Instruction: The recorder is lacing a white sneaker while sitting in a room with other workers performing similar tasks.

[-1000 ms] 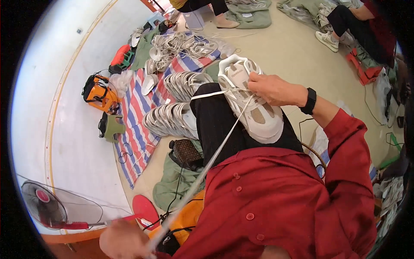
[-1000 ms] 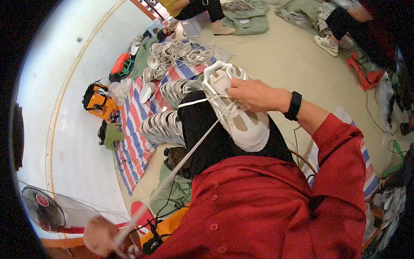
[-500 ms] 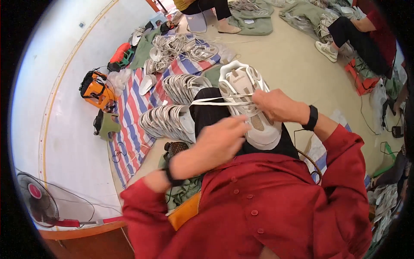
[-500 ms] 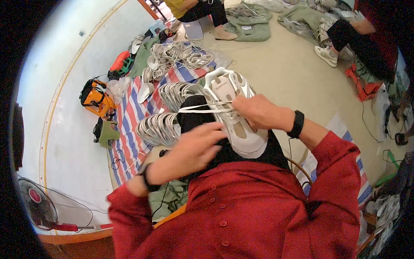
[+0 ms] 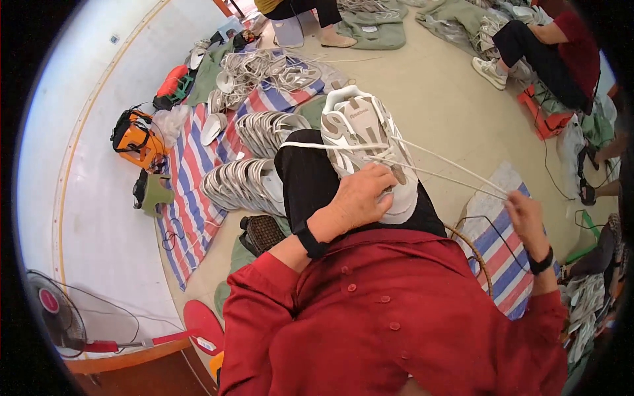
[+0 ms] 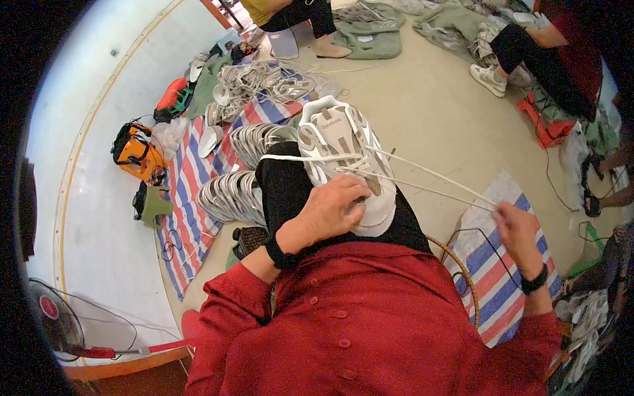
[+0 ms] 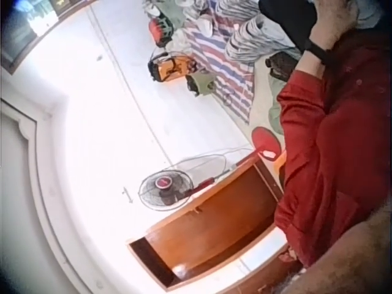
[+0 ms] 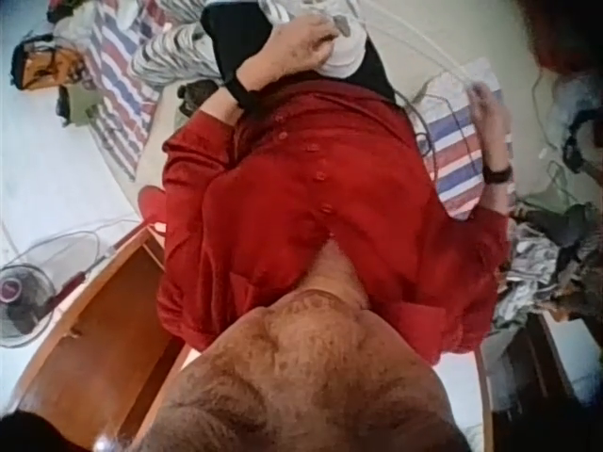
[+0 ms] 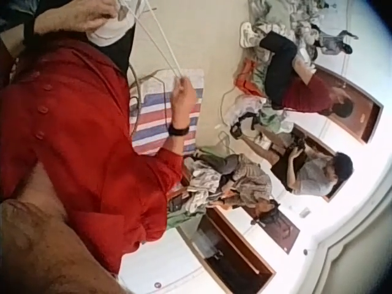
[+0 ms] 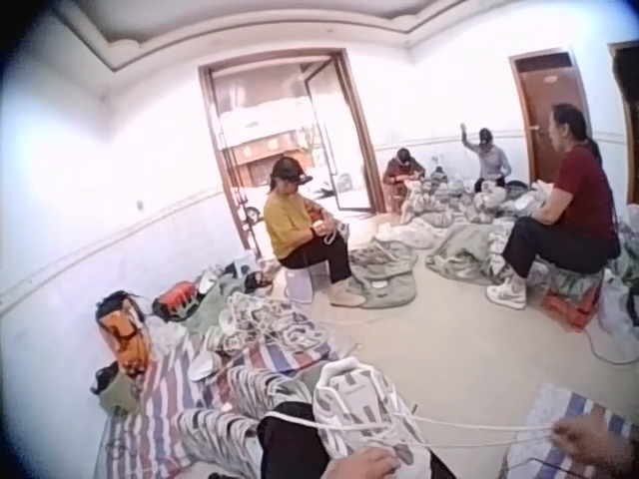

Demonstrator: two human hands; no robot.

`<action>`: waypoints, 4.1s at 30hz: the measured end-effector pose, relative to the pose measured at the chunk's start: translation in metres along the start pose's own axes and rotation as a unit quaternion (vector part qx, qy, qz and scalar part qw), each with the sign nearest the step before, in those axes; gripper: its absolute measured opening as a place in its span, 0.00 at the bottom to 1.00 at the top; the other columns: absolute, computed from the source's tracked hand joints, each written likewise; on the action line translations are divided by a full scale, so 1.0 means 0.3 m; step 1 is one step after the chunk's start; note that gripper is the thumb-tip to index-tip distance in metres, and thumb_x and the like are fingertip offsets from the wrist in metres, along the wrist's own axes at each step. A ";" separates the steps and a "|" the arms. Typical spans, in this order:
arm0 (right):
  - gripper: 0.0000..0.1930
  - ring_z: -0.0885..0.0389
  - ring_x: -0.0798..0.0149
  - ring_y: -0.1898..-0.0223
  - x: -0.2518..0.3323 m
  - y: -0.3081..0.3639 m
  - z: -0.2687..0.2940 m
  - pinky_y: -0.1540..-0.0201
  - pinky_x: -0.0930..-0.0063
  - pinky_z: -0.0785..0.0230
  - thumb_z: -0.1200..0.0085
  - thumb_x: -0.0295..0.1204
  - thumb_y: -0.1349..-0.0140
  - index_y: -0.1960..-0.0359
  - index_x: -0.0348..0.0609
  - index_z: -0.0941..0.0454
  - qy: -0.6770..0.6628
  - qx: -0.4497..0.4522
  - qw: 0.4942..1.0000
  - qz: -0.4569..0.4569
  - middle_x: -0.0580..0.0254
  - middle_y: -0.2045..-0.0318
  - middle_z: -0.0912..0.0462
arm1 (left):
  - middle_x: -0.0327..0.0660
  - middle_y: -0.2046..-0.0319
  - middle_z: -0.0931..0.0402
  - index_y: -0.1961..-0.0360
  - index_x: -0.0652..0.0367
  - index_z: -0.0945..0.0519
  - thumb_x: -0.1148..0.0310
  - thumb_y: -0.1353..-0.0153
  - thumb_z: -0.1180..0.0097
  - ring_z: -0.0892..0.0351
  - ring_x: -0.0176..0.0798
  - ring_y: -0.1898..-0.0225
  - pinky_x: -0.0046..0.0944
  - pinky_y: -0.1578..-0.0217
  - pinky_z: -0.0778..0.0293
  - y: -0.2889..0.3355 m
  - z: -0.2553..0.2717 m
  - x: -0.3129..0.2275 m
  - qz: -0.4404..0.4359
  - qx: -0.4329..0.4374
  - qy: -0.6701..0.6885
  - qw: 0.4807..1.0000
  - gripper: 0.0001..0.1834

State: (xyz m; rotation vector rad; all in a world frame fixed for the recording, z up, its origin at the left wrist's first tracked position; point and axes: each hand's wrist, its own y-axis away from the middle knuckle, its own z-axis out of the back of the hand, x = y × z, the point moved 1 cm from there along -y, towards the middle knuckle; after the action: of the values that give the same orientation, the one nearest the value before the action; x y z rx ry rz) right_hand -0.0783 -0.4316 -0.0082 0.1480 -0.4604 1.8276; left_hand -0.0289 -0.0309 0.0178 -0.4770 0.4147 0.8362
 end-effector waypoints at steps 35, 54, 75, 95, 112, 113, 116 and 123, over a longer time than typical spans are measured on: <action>0.13 0.37 0.67 0.83 0.539 -0.494 0.019 0.78 0.71 0.43 0.51 0.33 0.34 0.76 0.40 0.30 -0.415 0.369 0.799 0.230 0.61 0.84 0.36 | 0.45 0.52 0.28 0.56 0.59 0.25 0.76 0.51 0.44 0.30 0.50 0.47 0.44 0.45 0.33 0.048 -0.024 0.047 0.011 -0.041 0.122 0.992 0.18; 0.08 0.25 0.53 0.62 0.544 -0.510 -0.259 0.61 0.65 0.30 0.41 0.25 0.48 0.67 0.41 0.26 -0.227 -0.024 0.936 0.268 0.55 0.66 0.25 | 0.45 0.48 0.29 0.53 0.61 0.26 0.80 0.52 0.44 0.25 0.46 0.53 0.39 0.52 0.28 0.072 0.008 0.049 0.023 -0.052 0.144 0.988 0.21; 0.05 0.29 0.64 0.78 0.464 -0.628 -0.248 0.74 0.71 0.37 0.47 0.24 0.41 0.69 0.39 0.32 -0.246 0.076 0.954 0.154 0.58 0.80 0.29 | 0.46 0.74 0.27 0.54 0.63 0.27 0.80 0.47 0.49 0.24 0.45 0.75 0.39 0.71 0.27 0.027 -0.001 0.119 0.119 -0.183 0.062 0.974 0.17; 0.11 0.24 0.51 0.63 0.550 -0.652 -0.266 0.63 0.63 0.30 0.46 0.21 0.47 0.61 0.42 0.26 -0.276 0.007 0.921 0.276 0.56 0.66 0.25 | 0.44 0.83 0.27 0.64 0.66 0.27 0.77 0.44 0.51 0.27 0.37 0.86 0.37 0.80 0.29 -0.047 0.037 0.153 0.197 -0.107 0.171 0.959 0.07; 0.08 0.28 0.48 0.65 0.590 -0.647 -0.281 0.63 0.59 0.35 0.45 0.26 0.46 0.69 0.40 0.32 -0.242 0.120 0.907 0.324 0.53 0.69 0.32 | 0.36 0.84 0.29 0.68 0.62 0.28 0.73 0.41 0.50 0.30 0.28 0.84 0.32 0.84 0.32 -0.022 0.099 0.124 0.262 0.008 0.263 0.929 0.04; 0.08 0.28 0.48 0.65 0.589 -0.647 -0.280 0.63 0.59 0.35 0.45 0.26 0.46 0.69 0.40 0.32 -0.242 0.116 0.907 0.324 0.53 0.69 0.32 | 0.36 0.84 0.29 0.68 0.62 0.28 0.73 0.41 0.50 0.30 0.28 0.84 0.32 0.84 0.32 -0.024 0.106 0.122 0.259 0.008 0.260 0.930 0.04; 0.07 0.29 0.46 0.66 0.589 -0.649 -0.257 0.65 0.56 0.34 0.47 0.26 0.47 0.69 0.40 0.32 -0.211 0.098 0.901 0.366 0.50 0.68 0.32 | 0.49 0.82 0.28 0.69 0.62 0.28 0.67 0.44 0.48 0.25 0.48 0.80 0.44 0.77 0.31 -0.032 0.113 0.138 0.142 -0.013 0.046 0.989 0.09; 0.07 0.26 0.46 0.66 0.568 -0.633 -0.343 0.67 0.54 0.30 0.52 0.30 0.48 0.71 0.39 0.30 -0.250 0.079 0.887 0.381 0.46 0.66 0.30 | 0.50 0.79 0.24 0.69 0.58 0.24 0.65 0.46 0.45 0.23 0.56 0.77 0.51 0.76 0.29 0.088 0.154 0.046 0.104 0.043 -0.105 0.988 0.08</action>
State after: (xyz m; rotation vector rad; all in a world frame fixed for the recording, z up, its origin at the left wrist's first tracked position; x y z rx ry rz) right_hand 0.0622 -0.1951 -0.0014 0.6361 -0.8086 2.6118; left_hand -0.0338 0.0182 0.0419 -0.2654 0.3065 1.0544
